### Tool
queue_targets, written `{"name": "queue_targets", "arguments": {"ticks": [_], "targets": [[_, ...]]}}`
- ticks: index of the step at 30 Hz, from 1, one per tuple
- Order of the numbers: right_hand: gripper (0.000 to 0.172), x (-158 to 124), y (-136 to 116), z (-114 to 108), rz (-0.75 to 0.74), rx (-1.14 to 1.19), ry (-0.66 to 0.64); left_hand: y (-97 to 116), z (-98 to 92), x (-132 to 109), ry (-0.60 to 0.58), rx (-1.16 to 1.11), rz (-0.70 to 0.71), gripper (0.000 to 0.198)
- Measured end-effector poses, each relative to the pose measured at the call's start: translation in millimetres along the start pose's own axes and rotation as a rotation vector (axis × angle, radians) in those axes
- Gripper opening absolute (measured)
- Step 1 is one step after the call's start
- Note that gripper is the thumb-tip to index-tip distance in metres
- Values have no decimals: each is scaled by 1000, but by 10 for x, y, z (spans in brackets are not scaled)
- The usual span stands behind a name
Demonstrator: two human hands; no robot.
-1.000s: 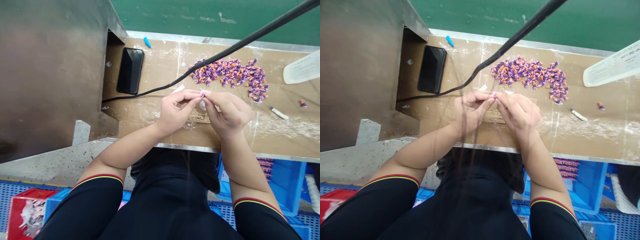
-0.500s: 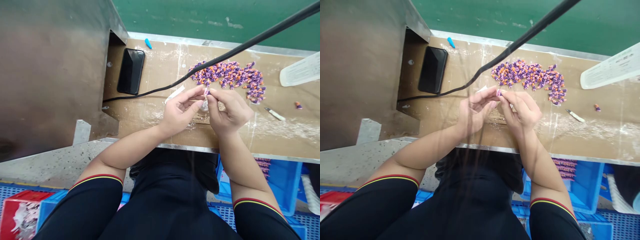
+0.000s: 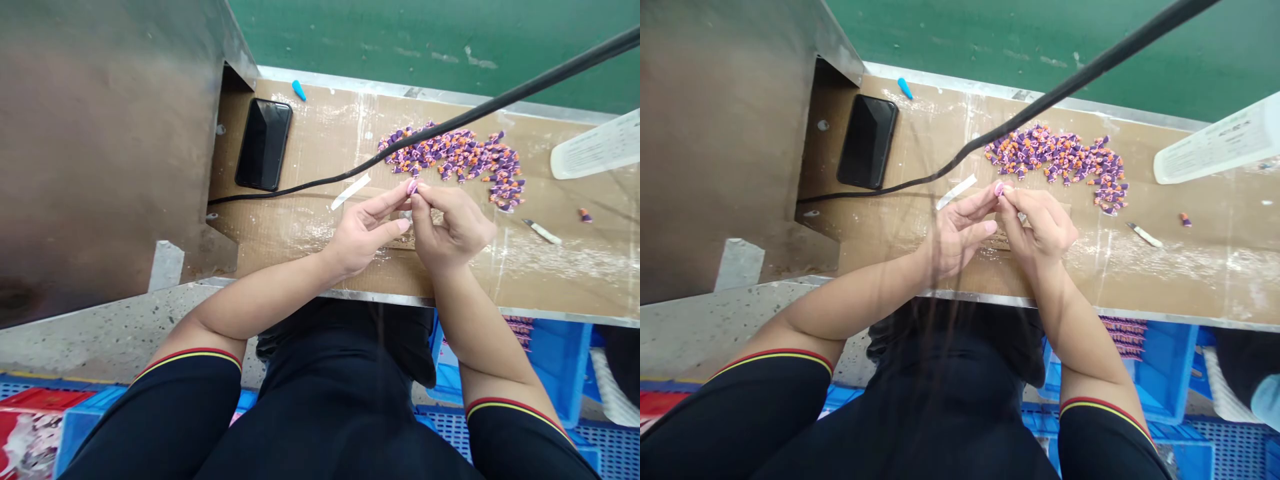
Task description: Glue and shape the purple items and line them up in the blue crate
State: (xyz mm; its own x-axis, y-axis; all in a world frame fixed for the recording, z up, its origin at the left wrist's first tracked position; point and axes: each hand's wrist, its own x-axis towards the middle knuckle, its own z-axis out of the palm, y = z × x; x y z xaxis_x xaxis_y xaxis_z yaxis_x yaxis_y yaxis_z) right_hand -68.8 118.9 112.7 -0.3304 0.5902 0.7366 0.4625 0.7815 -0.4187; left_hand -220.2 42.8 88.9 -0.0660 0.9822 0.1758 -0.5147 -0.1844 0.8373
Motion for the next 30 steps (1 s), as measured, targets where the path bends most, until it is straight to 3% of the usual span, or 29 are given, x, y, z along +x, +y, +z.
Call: {"name": "queue_targets", "arguments": {"ticks": [7, 13, 24, 30], "targets": [[18, 11, -47, 41, 63, 73, -9, -78, -39, 10, 22, 1, 12, 64], [23, 48, -114, 60, 67, 63, 73, -76, -54, 54, 37, 119, 66, 62], [26, 84, -278, -1, 125, 166, 89, -78, -95, 71, 40, 124, 53, 65], [28, -1, -404, -74, 230, 187, 99, -50, -53, 19, -1, 129, 33, 69]]}}
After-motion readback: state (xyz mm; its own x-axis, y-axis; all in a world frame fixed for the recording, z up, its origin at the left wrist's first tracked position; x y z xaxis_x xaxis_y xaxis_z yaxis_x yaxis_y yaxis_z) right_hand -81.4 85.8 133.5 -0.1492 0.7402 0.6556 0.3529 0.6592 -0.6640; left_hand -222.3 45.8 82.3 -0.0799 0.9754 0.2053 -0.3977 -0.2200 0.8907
